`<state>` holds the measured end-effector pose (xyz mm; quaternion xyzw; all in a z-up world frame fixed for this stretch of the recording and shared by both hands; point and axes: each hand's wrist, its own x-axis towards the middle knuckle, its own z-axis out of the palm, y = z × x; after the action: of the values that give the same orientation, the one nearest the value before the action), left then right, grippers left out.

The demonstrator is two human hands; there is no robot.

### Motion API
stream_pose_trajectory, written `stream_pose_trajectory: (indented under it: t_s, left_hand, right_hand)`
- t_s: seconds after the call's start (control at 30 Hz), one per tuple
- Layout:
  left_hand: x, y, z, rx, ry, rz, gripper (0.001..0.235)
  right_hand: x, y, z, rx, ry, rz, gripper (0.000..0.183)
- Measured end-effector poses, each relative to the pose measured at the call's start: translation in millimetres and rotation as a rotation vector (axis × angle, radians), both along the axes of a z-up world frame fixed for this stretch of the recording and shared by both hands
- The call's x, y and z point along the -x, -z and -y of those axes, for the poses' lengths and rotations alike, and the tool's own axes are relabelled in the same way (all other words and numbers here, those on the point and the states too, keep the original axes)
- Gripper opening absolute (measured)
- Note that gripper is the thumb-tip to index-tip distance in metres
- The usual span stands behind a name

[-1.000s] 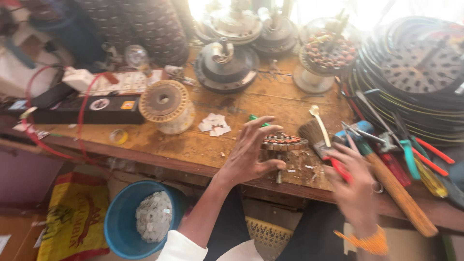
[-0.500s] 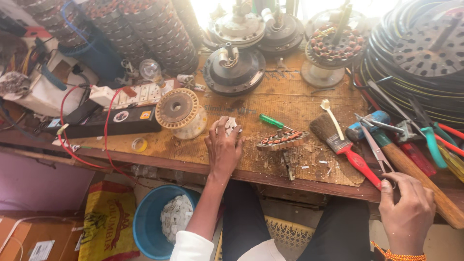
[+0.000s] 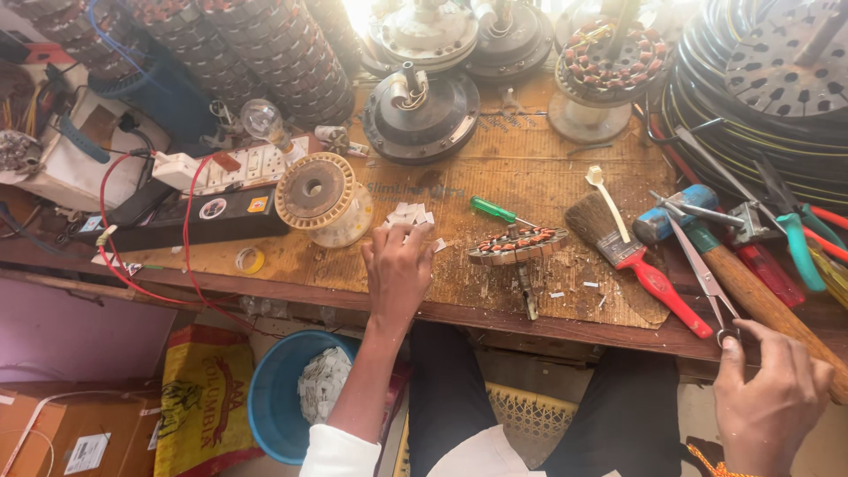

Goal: The person cuts small white paper pieces with scissors and inserts them into slots on a circular motor stator. They use a screwdriver to press the pieces into place and repeat the process across multiple slots.

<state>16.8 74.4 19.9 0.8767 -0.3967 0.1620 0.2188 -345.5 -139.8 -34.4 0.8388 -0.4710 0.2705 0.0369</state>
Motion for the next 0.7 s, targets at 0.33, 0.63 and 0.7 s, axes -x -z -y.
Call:
stream_pose_trajectory:
  t_s: [0.33,0.63,0.7]
  left_hand:
    - [38.0,3.1,-21.5,-0.055,0.110,-0.061,0.040]
    - [48.0,22.5,-64.8,0.043,0.345,-0.055,0.050]
    - [50.8,40.5,-69.9,0.132,0.348,-0.057,0.038]
  right_hand:
    - [53.5,14.4,-3.6,-0.603,0.102,0.168,0.056]
    - [69.7,66.2,-1.8,-1.033,-0.211,0.972,0.070]
    - [71.6,75.9,-15.1,-1.064,-0.241,1.255,0.068]
